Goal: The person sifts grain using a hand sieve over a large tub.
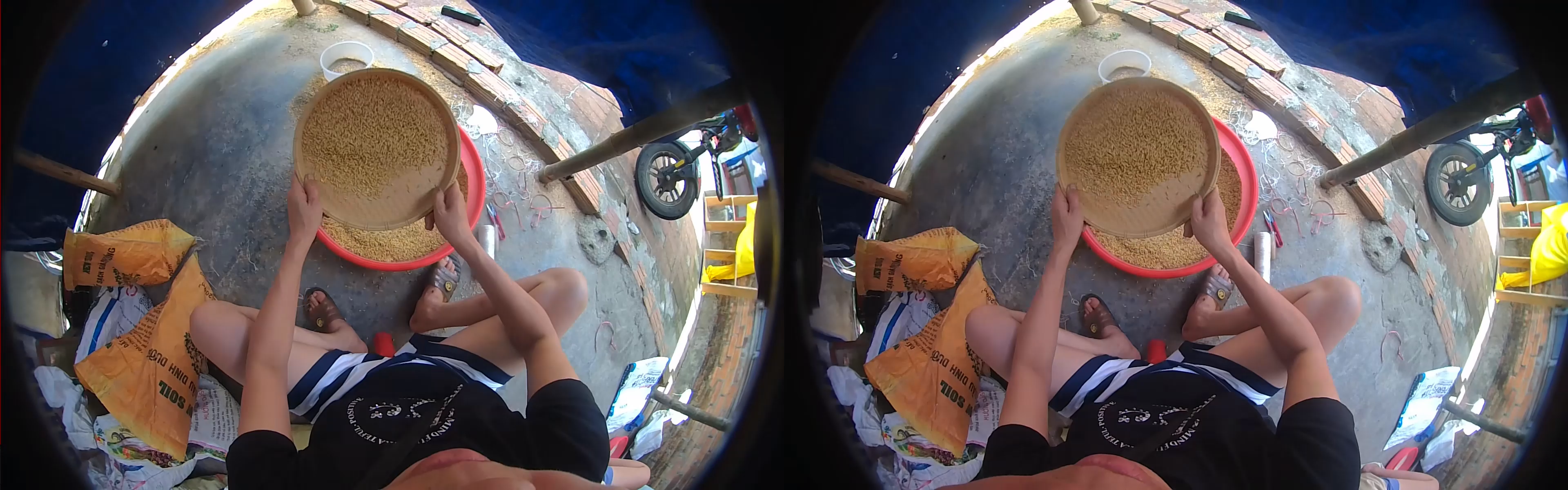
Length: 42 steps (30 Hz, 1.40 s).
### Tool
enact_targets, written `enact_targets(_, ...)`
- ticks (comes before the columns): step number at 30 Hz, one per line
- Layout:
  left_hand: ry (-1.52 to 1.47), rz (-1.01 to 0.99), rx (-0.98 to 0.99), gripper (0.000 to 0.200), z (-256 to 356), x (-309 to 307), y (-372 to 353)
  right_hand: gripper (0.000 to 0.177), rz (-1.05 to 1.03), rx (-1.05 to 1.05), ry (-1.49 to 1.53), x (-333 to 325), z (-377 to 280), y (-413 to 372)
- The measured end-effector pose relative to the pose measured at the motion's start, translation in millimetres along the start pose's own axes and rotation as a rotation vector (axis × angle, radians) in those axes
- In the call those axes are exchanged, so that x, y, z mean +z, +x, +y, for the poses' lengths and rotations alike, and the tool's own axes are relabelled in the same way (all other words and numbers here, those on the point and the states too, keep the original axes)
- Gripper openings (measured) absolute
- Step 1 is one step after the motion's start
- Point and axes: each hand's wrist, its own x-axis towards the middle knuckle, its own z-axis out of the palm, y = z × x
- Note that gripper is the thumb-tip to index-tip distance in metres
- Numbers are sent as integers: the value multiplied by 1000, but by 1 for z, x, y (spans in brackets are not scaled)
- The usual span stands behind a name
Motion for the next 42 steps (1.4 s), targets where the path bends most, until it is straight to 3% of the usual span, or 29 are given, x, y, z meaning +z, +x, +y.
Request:
enact_targets(1,-54,80,126,24,7,0,4,19,-1,0,-1,0,3,3)
enact_targets(2,-51,81,120,24,9,0,1,17,-16,21,37,-1,13,7)
enact_targets(4,-68,-238,-512,22,11,-4,-7,16,-41,45,76,-3,38,9)
enact_targets(6,-27,-267,-561,22,-27,8,-28,15,-149,437,-63,-7,67,15)
enact_targets(8,11,-318,-621,22,-48,14,-47,15,-167,490,-58,-11,93,13)
enact_targets(10,-9,-346,-801,25,-46,15,-49,14,-176,530,-51,-13,87,11)
enact_targets(13,2,-325,-744,23,-27,6,-35,15,-195,517,-136,-14,58,13)
enact_targets(14,1,-325,-740,23,-25,4,-29,16,-172,386,-91,-13,45,13)
enact_targets(15,30,-225,-491,22,-24,2,-24,16,-151,252,-46,-12,33,13)
enact_targets(16,56,-123,-242,23,-16,-1,-15,16,-150,245,-47,-10,22,13)
enact_targets(18,-2,-83,-185,23,18,-7,-2,16,-17,28,16,-7,9,12)
enact_targets(19,-57,-47,-137,24,31,-9,0,16,-20,27,14,-5,12,13)
enact_targets(20,-56,-45,-142,24,29,-9,-2,17,-29,42,53,-2,19,14)
enact_targets(22,-42,-222,-563,25,12,-7,-10,17,-46,58,91,-1,39,13)
enact_targets(24,72,-254,-530,24,-69,11,-45,17,-105,297,-87,-5,57,11)
enact_targets(25,185,-295,-494,24,-94,18,-56,17,-101,296,-88,-8,60,12)
enact_targets(26,183,-302,-495,24,-83,17,-56,19,-157,410,-129,-12,63,10)
enact_targets(27,105,-357,-685,25,-56,12,-50,22,-213,523,-169,-14,66,8)
enact_targets(28,26,-409,-873,25,-32,8,-42,25,-150,531,-82,-13,69,7)
enact_targets(29,27,-412,-872,25,-17,6,-36,25,-147,532,-81,-14,67,8)
enact_targets(31,187,-273,-558,24,6,0,-23,17,-150,332,-143,-13,50,12)
enact_targets(32,188,-270,-551,24,16,-1,-16,17,-149,325,-140,-12,39,12)
enact_targets(34,4,5,-28,24,27,-3,-6,16,-57,73,-34,-9,12,9)
enact_targets(38,20,-91,-190,22,19,-6,-6,17,-35,-7,-24,-6,18,7)
enact_targets(40,3,-300,-679,24,7,-3,-10,16,-102,151,-92,-3,42,15)
enact_targets(42,111,-302,-594,25,-71,16,-46,19,-149,267,-179,-10,53,13)
